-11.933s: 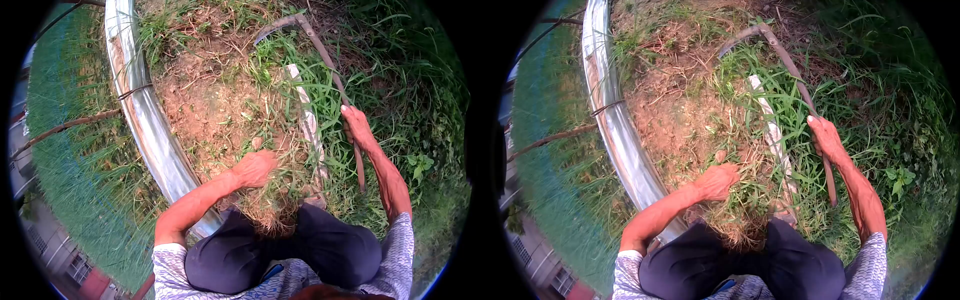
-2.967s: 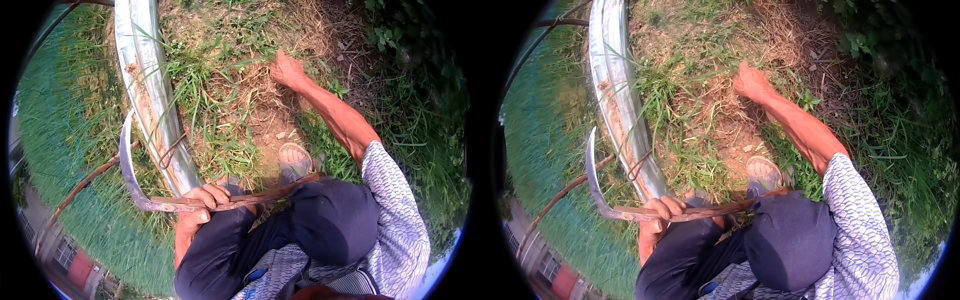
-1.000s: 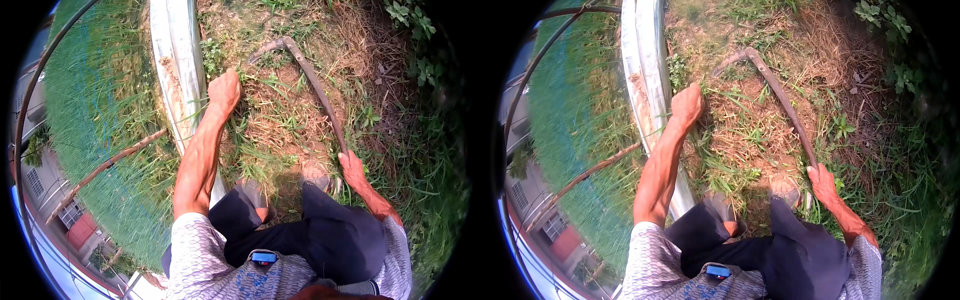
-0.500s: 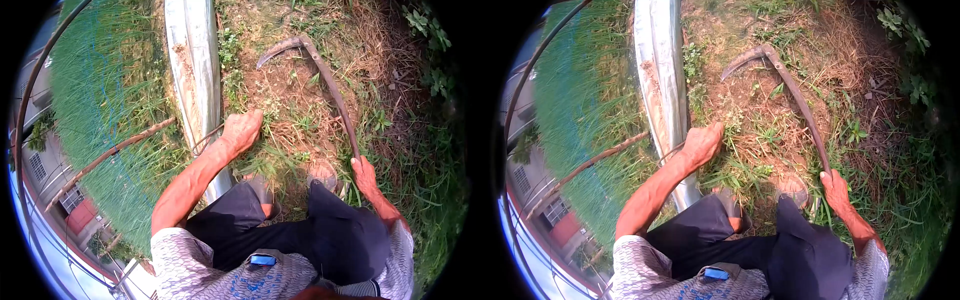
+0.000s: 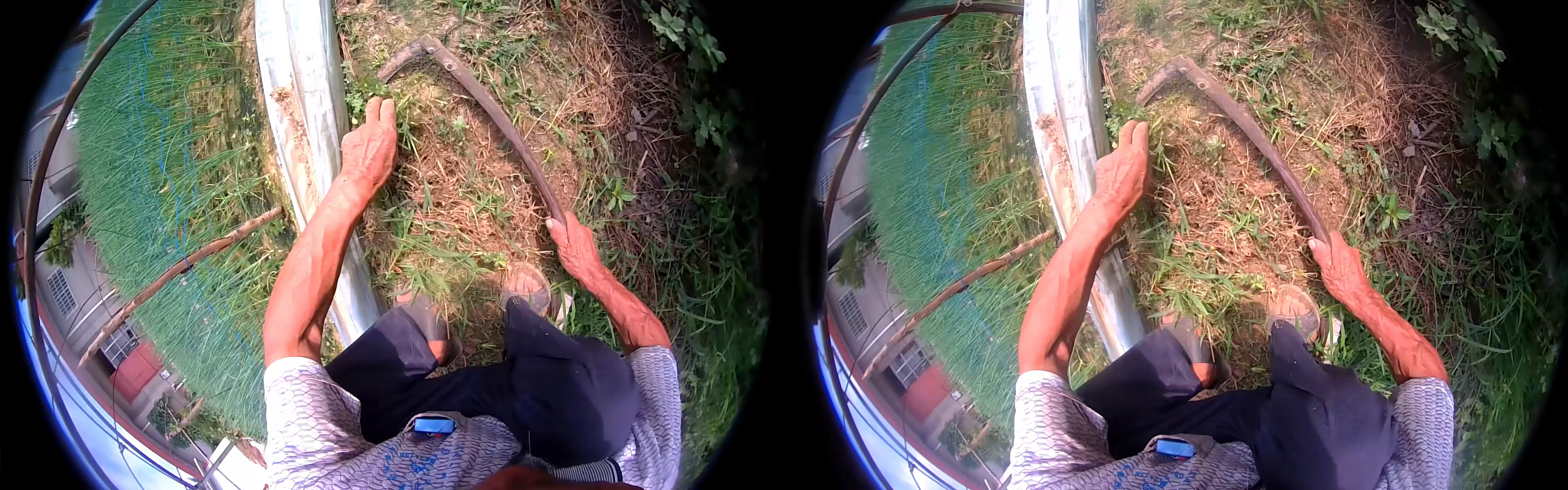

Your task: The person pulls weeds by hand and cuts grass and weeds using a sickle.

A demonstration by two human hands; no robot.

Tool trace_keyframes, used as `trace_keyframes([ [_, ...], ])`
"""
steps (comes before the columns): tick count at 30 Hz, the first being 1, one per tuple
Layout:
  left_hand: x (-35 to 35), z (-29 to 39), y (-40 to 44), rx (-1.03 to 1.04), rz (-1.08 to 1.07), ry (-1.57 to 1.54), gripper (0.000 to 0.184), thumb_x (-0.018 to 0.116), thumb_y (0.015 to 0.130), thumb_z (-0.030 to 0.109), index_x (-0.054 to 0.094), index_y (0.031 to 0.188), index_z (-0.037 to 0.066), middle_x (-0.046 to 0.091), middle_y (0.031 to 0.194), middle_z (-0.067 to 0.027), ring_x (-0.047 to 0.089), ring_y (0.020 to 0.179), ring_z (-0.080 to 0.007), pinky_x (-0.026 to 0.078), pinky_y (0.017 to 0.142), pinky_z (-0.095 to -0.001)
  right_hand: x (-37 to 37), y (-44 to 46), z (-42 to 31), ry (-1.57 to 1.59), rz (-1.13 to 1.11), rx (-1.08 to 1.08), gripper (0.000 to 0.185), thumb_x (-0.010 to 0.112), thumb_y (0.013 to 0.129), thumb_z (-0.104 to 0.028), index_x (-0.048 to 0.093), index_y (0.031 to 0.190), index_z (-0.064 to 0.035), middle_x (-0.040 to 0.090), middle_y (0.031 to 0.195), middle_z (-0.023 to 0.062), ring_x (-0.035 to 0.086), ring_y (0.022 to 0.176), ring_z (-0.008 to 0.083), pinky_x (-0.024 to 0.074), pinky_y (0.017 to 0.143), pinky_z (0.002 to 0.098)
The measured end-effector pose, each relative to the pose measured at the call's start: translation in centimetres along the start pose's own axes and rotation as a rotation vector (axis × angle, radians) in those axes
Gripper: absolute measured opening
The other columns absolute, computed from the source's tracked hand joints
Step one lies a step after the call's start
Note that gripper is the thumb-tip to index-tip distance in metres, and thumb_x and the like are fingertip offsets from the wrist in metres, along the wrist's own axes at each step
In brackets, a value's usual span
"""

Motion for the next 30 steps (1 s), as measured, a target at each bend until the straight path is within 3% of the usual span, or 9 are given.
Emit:
trace_keyframes([
  [1,0.1,-1.0,0.9,-0.023,0.053,0.102,0.051,0.053,0.086,0.006,0.041,0.136,0.002,0.043,0.140,-0.0269,0.069,0.082,-0.0368,0.057,0.061,-0.0426,0.0,0.3,0.2,0.031,-0.003,0.011,0.048,0.052,0.097,-0.047,0.054,0.104,0.0008,0.057,0.072,0.0174,0.058,0.068,0.0285,0.0454,0.063,0.0425],
  [7,0.5,-4.7,2.7,-0.128,0.049,0.238,0.061,0.058,0.083,0.015,0.039,0.140,0.007,0.044,0.140,-0.0252,0.070,0.081,-0.0357,0.058,0.064,-0.0437,0.1,4.0,-2.5,0.149,0.125,-0.041,0.046,0.052,0.098,-0.046,0.055,0.100,0.0002,0.054,0.070,0.0143,0.054,0.064,0.0240,0.0421,0.059,0.0404],
  [13,-0.7,-8.5,2.0,-0.068,-0.184,0.398,0.028,0.055,0.086,0.011,0.055,0.113,0.004,0.057,0.110,-0.0131,0.069,0.074,-0.0328,0.056,0.058,-0.0421,1.5,3.9,-2.5,0.063,0.108,-0.077,0.044,0.052,0.098,-0.045,0.053,0.100,-0.0014,0.053,0.071,0.0142,0.052,0.065,0.0260,0.0429,0.061,0.0421],
  [15,-0.1,-9.1,1.2,-0.035,-0.139,0.349,0.020,0.049,0.089,0.010,0.054,0.108,0.005,0.060,0.104,-0.0152,0.066,0.072,-0.0340,0.052,0.061,-0.0471,1.6,4.2,-3.1,0.079,0.121,-0.124,0.044,0.052,0.098,-0.045,0.053,0.100,-0.0009,0.051,0.068,0.0135,0.051,0.061,0.0256,0.0424,0.058,0.0420],
  [17,0.9,-9.7,0.5,0.246,0.162,0.222,0.016,0.051,0.088,0.011,0.055,0.103,0.007,0.061,0.097,-0.0157,0.065,0.077,-0.0317,0.052,0.066,-0.0431,1.0,4.7,-4.8,0.135,0.076,-0.083,0.053,0.051,0.097,-0.050,0.054,0.098,0.0022,0.056,0.072,0.0213,0.058,0.066,0.0350,0.0441,0.061,0.0456],
  [22,0.1,-9.8,-0.5,0.238,-0.092,0.108,0.010,0.049,0.088,0.008,0.056,0.095,0.008,0.062,0.081,-0.0134,0.065,0.079,-0.0296,0.051,0.067,-0.0399,0.6,1.5,-1.0,0.018,-0.055,0.032,0.044,0.051,0.098,-0.040,0.054,0.109,0.0024,0.060,0.076,0.0226,0.063,0.073,0.0365,0.0469,0.066,0.0470],
  [25,-0.5,-6.8,-3.5,0.337,-0.140,0.083,0.006,0.050,0.086,0.010,0.055,0.087,0.008,0.062,0.078,-0.0100,0.065,0.078,-0.0280,0.052,0.066,-0.0382,-0.1,-1.4,2.4,0.011,-0.049,-0.010,0.043,0.052,0.099,-0.039,0.055,0.110,0.0022,0.059,0.077,0.0216,0.061,0.072,0.0325,0.0469,0.067,0.0447],
  [29,-0.4,-0.4,-7.3,0.408,-0.410,0.128,0.004,0.055,0.083,0.010,0.054,0.087,0.008,0.060,0.076,-0.0092,0.065,0.076,-0.0269,0.052,0.064,-0.0387,-0.6,-0.4,1.5,0.013,-0.116,-0.002,0.044,0.051,0.099,-0.041,0.056,0.108,0.0016,0.058,0.078,0.0200,0.058,0.071,0.0276,0.0465,0.068,0.0424],
  [30,-0.6,0.2,-7.6,0.385,-0.394,0.080,0.008,0.055,0.082,0.008,0.054,0.091,0.008,0.059,0.085,-0.0100,0.065,0.080,-0.0271,0.053,0.065,-0.0395,-0.2,-0.2,0.8,0.064,-0.107,0.006,0.045,0.050,0.099,-0.043,0.056,0.108,0.0013,0.058,0.078,0.0191,0.056,0.071,0.0259,0.0461,0.068,0.0418],
])
Point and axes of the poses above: each hand's wrist, its own y-axis towards the middle knuckle, its own x-axis out of the palm, z = x × y, the point moved 2 cm from there along y, towards the middle knuckle
